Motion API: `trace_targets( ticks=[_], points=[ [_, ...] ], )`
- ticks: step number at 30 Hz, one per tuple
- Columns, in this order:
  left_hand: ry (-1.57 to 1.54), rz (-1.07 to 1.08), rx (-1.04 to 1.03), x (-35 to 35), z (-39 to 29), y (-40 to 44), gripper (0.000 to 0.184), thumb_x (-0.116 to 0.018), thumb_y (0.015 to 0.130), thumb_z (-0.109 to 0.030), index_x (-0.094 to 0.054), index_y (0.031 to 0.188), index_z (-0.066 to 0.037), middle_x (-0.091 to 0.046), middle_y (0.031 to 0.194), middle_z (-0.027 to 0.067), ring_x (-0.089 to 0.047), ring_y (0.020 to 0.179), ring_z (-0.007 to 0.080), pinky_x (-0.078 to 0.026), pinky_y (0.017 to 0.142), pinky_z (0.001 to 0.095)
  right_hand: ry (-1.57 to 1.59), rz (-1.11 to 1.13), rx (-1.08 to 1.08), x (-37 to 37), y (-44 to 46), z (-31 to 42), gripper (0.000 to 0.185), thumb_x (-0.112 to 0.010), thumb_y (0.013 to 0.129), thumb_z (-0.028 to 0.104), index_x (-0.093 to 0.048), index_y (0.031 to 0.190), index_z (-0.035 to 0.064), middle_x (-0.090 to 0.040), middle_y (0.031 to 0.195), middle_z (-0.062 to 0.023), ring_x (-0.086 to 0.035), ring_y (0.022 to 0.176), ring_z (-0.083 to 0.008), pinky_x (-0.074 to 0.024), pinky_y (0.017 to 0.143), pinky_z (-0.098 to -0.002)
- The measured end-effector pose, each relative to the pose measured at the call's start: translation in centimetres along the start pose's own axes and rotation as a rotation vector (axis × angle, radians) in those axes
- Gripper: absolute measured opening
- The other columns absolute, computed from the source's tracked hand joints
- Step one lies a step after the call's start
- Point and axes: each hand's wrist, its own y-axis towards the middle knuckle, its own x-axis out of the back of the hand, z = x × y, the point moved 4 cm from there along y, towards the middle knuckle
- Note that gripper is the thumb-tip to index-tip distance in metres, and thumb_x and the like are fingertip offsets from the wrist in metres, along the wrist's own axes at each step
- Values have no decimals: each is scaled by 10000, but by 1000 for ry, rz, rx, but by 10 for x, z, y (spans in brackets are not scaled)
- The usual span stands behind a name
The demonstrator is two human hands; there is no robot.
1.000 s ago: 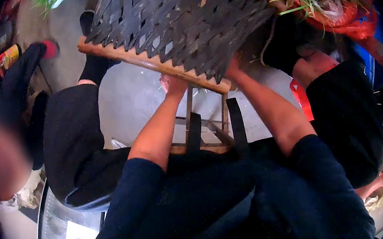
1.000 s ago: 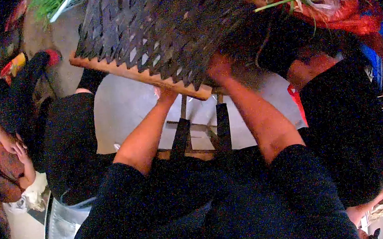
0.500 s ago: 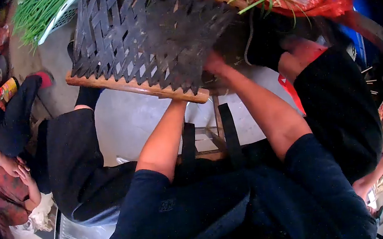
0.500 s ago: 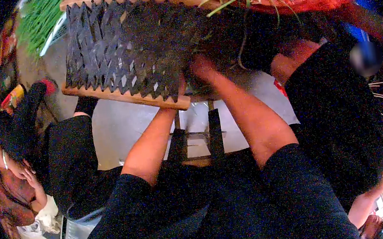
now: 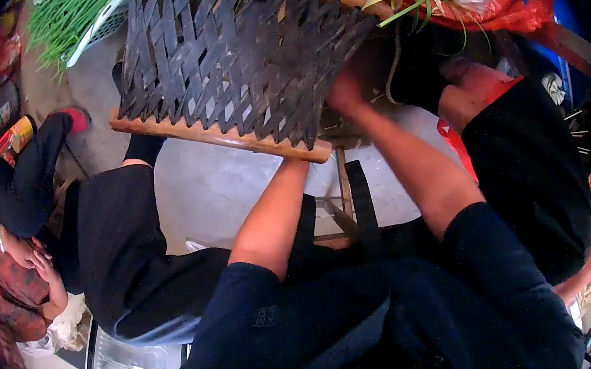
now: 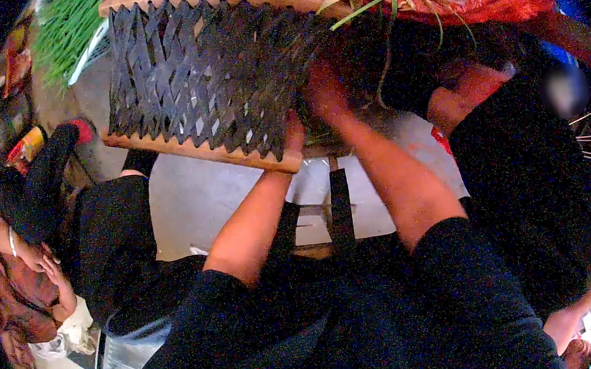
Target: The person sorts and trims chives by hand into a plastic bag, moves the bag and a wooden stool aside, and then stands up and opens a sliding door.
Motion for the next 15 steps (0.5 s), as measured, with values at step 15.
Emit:
trace_targets(
  ticks=[15],
  points=[
    [96,50,-8,10,10,-4,540,-421,951,-370,-332,1412,-103,-323,1459,81,-316,1332,234,-294,1082,402,308,274,178,-5,-58,60,407,-558,819,406,-634,1028,65,-636,1018,-205,-611,882,-421,-497,774,-507]
  ],
)
